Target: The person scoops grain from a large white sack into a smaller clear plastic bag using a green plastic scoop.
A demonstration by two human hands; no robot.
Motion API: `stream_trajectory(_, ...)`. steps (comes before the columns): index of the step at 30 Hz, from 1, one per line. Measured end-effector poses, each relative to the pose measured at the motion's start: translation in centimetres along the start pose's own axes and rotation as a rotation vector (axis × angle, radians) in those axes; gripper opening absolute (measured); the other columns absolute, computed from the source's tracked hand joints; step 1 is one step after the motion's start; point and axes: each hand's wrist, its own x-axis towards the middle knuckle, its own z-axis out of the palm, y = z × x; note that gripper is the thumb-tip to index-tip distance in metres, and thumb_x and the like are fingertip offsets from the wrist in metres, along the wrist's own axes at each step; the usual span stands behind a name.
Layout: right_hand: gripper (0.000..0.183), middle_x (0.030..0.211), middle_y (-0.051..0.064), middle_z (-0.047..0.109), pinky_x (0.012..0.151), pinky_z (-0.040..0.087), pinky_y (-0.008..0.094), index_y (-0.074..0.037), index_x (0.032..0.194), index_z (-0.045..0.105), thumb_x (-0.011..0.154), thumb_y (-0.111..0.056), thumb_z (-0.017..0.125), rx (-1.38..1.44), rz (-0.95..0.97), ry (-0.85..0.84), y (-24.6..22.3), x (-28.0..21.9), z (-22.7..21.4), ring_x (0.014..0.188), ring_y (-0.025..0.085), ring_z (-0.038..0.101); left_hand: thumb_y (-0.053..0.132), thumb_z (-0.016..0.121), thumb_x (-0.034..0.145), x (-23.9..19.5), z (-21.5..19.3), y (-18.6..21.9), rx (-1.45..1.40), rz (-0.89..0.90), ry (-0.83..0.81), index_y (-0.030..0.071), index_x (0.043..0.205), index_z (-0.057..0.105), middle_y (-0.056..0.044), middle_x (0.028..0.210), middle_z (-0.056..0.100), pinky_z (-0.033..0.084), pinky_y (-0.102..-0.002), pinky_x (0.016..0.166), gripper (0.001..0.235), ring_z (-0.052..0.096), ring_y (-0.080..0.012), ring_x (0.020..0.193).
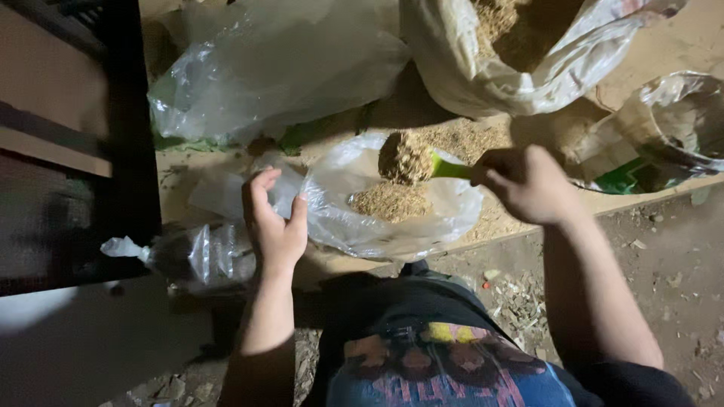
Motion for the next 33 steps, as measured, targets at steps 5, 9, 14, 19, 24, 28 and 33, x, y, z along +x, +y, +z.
stream_trajectory(5, 0.013, 0.086, 0.014, 0.074, 0.063, 0.056, 0.040, -0.007, 0.095, 0.075, 0.091, -0.019, 0.073, -0.106, -0.438, 0.296, 0.7, -2.2, 6.3, 0.069, 0.031, 0.071, 0.010, 0.077, 0.089, -2.7, -0.4, -2.6, -0.078, -0.098, -0.068, 0.003, 0.128, 0.056, -0.012, 0.123, 0.065, 0.048, -0.040, 0.102, 0.045, 0.062, -0.0273, 0.114)
stream_trajectory(9, 0.010, 0.082, 0.013, 0.070, 0.059, 0.053, 0.042, -0.006, 0.094, 0.074, 0.090, -0.016, 0.074, -0.084, -0.443, 0.458, 0.8, -3.8, 6.0, 0.068, 0.034, 0.069, 0.011, 0.074, 0.089, -3.4, -0.2, -2.7, -0.168, -0.205, -0.153, 0.004, 0.126, 0.057, -0.008, 0.103, 0.071, 0.051, -0.036, 0.093, 0.042, 0.066, -0.0208, 0.094)
stream_trajectory(14, 0.008, 0.089, 0.013, 0.068, 0.065, 0.054, 0.041, -0.005, 0.101, 0.070, 0.101, -0.013, 0.072, -0.066, -0.295, 0.683, 0.3, -4.5, 1.3, 0.076, 0.032, 0.069, 0.005, 0.071, 0.091, -0.7, 0.4, -0.5, -0.195, 0.045, -0.062, 0.001, 0.124, 0.059, -0.012, 0.112, 0.068, 0.051, -0.035, 0.096, 0.036, 0.064, -0.0208, 0.103)
stream_trajectory(19, 0.014, 0.102, 0.014, 0.070, 0.073, 0.057, 0.043, -0.006, 0.117, 0.069, 0.106, -0.013, 0.064, -0.270, -0.355, 0.881, -0.1, -3.6, -4.7, 0.090, 0.032, 0.071, 0.004, 0.069, 0.093, 2.4, 1.1, 2.8, -0.255, 0.091, -0.063, 0.001, 0.126, 0.058, -0.011, 0.116, 0.069, 0.052, -0.035, 0.098, 0.035, 0.066, -0.0196, 0.102)
stream_trajectory(24, 0.023, 0.090, 0.013, 0.069, 0.057, 0.057, 0.045, -0.025, 0.115, 0.079, 0.100, -0.023, 0.061, -0.538, -0.082, 0.600, 3.5, 1.2, -8.0, 0.071, 0.032, 0.070, 0.005, 0.070, 0.092, 4.2, 4.0, 5.8, -0.305, 0.099, -0.129, 0.002, 0.130, 0.055, -0.011, 0.116, 0.069, 0.054, -0.034, 0.095, 0.041, 0.065, -0.0193, 0.101)
stream_trajectory(28, 0.022, 0.091, 0.012, 0.072, 0.064, 0.059, 0.044, -0.021, 0.107, 0.078, 0.092, -0.020, 0.062, -0.701, -0.003, 0.319, 7.3, 9.7, -7.5, 0.080, 0.031, 0.072, 0.006, 0.072, 0.090, 4.3, 6.7, 7.7, -0.311, 0.116, -0.179, 0.002, 0.132, 0.053, -0.010, 0.113, 0.068, 0.054, -0.034, 0.093, 0.045, 0.064, -0.0189, 0.100)
stream_trajectory(33, 0.028, 0.085, 0.014, 0.069, 0.053, 0.060, 0.042, -0.008, 0.093, 0.074, 0.100, -0.028, 0.056, -0.639, -0.062, 0.459, 8.1, 17.8, -8.7, 0.070, 0.027, 0.074, 0.005, 0.072, 0.091, 5.3, 9.2, 9.4, -0.378, 0.225, -0.271, 0.001, 0.134, 0.052, -0.012, 0.115, 0.066, 0.052, -0.037, 0.097, 0.047, 0.062, -0.0213, 0.105)
